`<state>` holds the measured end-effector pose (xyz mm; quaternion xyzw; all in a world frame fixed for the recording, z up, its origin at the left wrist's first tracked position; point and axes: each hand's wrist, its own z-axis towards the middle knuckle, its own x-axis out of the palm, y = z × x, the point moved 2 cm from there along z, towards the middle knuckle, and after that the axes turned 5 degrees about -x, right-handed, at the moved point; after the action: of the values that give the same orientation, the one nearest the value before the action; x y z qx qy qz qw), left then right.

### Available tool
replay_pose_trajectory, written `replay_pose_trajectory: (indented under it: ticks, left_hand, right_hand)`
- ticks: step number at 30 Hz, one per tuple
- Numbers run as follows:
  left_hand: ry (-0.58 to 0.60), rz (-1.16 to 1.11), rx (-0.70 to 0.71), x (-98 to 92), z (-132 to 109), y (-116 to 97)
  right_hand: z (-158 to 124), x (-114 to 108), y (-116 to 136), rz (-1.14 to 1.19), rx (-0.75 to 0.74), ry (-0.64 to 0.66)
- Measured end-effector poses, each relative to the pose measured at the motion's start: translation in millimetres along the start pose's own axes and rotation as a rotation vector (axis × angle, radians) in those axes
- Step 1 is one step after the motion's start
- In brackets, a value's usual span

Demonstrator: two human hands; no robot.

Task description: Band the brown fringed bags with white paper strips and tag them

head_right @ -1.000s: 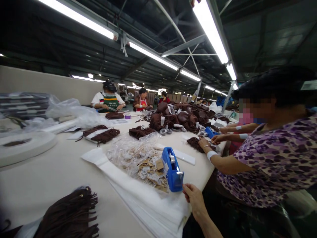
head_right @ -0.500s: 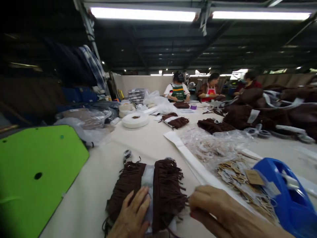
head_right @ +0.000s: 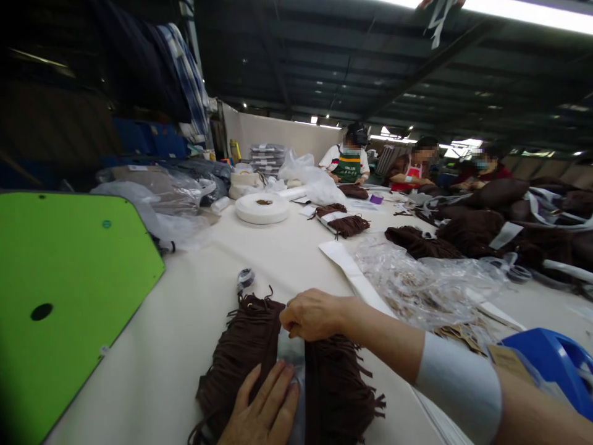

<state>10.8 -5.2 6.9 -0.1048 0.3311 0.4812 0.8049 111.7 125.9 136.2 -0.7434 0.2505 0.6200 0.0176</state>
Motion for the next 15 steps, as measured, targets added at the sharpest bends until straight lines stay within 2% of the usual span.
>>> replay_pose_trajectory:
  ticks: [5, 8, 12, 15]
  left_hand:
    - [-0.191, -0.065, -0.126, 8.7, -1.9, -6.3]
    - [-0.229, -0.064, -0.125, 7.8, 2.8, -6.2]
    - [-0.221, -0.06, -0.121, 6.5, 4.2, -4.0]
    - [-0.212, -0.086, -0.124, 9.0, 1.8, -4.1]
  right_hand:
    - [20.0, 6.2, -16.1, 0.119, 0.028, 0.142]
    - [29.3, 15.4, -33.6, 0.203, 0.104, 0.198]
    - [30.8, 21.3, -60.6, 0.245, 0.228, 0.16]
    - [20.2, 14.6, -69.9, 0.192, 0.308, 0.053]
